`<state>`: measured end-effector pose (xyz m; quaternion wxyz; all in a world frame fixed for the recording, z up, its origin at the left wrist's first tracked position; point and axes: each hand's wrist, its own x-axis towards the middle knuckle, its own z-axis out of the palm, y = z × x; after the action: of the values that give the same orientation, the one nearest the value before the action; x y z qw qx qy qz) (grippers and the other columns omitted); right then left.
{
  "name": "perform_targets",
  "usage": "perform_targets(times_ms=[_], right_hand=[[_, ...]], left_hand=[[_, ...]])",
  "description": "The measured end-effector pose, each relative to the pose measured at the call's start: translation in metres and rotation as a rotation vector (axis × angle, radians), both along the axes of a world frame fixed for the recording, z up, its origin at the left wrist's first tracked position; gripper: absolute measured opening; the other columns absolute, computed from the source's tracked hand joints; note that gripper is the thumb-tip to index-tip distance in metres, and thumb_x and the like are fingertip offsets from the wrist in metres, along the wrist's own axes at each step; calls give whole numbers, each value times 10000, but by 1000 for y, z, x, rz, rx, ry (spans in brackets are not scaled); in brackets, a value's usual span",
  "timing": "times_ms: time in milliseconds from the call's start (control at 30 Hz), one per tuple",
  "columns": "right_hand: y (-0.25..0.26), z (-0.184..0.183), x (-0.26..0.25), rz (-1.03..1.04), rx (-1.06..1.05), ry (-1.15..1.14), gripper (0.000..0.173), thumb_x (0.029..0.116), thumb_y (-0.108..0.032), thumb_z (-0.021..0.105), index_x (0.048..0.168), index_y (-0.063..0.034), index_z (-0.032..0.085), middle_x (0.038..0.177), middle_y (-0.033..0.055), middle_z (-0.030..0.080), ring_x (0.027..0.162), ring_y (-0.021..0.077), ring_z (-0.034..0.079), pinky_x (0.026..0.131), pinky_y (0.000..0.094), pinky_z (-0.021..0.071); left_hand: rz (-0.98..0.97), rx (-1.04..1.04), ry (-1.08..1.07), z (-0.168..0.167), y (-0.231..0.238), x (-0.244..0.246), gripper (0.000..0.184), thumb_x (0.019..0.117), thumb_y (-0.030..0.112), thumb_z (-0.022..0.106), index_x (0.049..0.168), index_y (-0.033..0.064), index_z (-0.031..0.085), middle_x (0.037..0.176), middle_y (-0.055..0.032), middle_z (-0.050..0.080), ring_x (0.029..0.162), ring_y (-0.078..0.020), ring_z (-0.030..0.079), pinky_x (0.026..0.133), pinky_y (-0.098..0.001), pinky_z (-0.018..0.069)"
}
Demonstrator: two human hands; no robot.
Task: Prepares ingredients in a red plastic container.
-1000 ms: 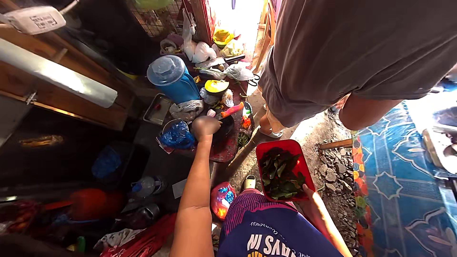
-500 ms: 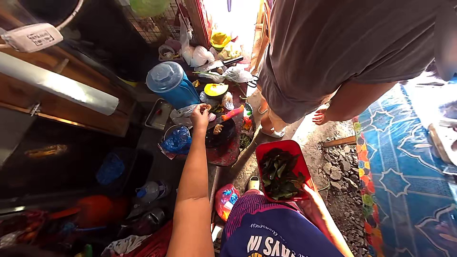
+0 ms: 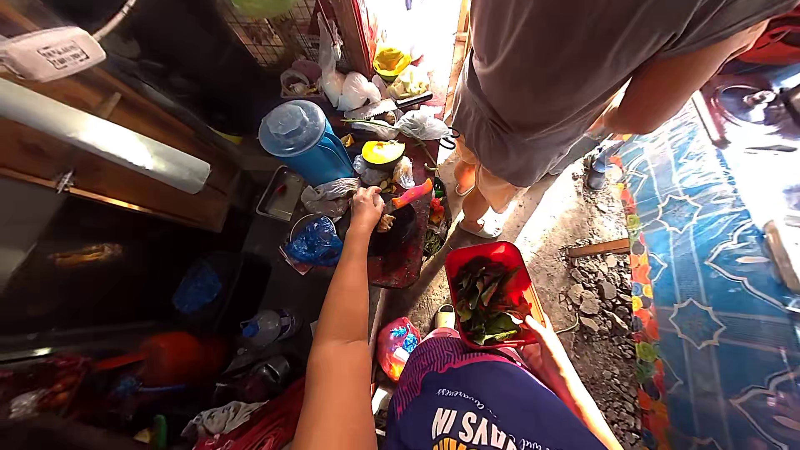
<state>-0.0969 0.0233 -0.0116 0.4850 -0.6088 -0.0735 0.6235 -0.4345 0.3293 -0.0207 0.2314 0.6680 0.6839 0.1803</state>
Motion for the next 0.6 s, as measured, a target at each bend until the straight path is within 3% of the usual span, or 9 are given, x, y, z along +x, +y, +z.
perform_targets(times_ms=[167, 333, 400, 467, 600], right_hand=[[4, 4, -1, 36, 13, -8, 583, 1007, -161, 431, 1549, -110, 222, 1223, 155, 627, 960, 236, 720, 755, 405, 637], [4, -2, 3, -11, -21, 56, 488, 1080, -179, 374, 1546, -100, 255, 1205, 155, 638, 962, 222, 711, 772, 387, 627], [6, 9, 0, -32, -16, 108, 410, 1109, -194, 334, 1504, -84, 327, 1186, 157, 660, 975, 245, 718, 784, 416, 629], [6, 5, 3, -11, 27, 149, 460, 1114, -222, 335, 1552, -99, 268, 1260, 171, 634, 1045, 274, 704, 832, 450, 620], [9, -10, 3, -9, 4, 106, 503, 1089, -200, 383, 1564, -130, 236, 1240, 165, 626, 1007, 251, 702, 795, 428, 619]], left_hand=[[65, 105, 51, 18, -17, -2, 238, 937, -3, 632, 1162, -36, 701, 1178, -289, 644, 1167, -440, 603, 1067, -544, 447], [114, 167, 150, 4, -72, -5, 218, 900, -52, 651, 1106, -21, 716, 1196, -298, 623, 1193, -482, 572, 1043, -593, 459], [104, 149, 156, -6, -88, -3, 217, 926, -10, 655, 1133, -13, 719, 1210, -297, 623, 1204, -479, 570, 1056, -574, 455], [86, 164, 136, -13, -98, 1, 221, 962, 74, 660, 1150, -21, 726, 1223, -302, 626, 1202, -477, 577, 1068, -553, 452], [110, 250, 129, -19, -106, 12, 231, 995, 147, 632, 1116, -13, 747, 1152, -281, 671, 1141, -467, 614, 1034, -546, 471]])
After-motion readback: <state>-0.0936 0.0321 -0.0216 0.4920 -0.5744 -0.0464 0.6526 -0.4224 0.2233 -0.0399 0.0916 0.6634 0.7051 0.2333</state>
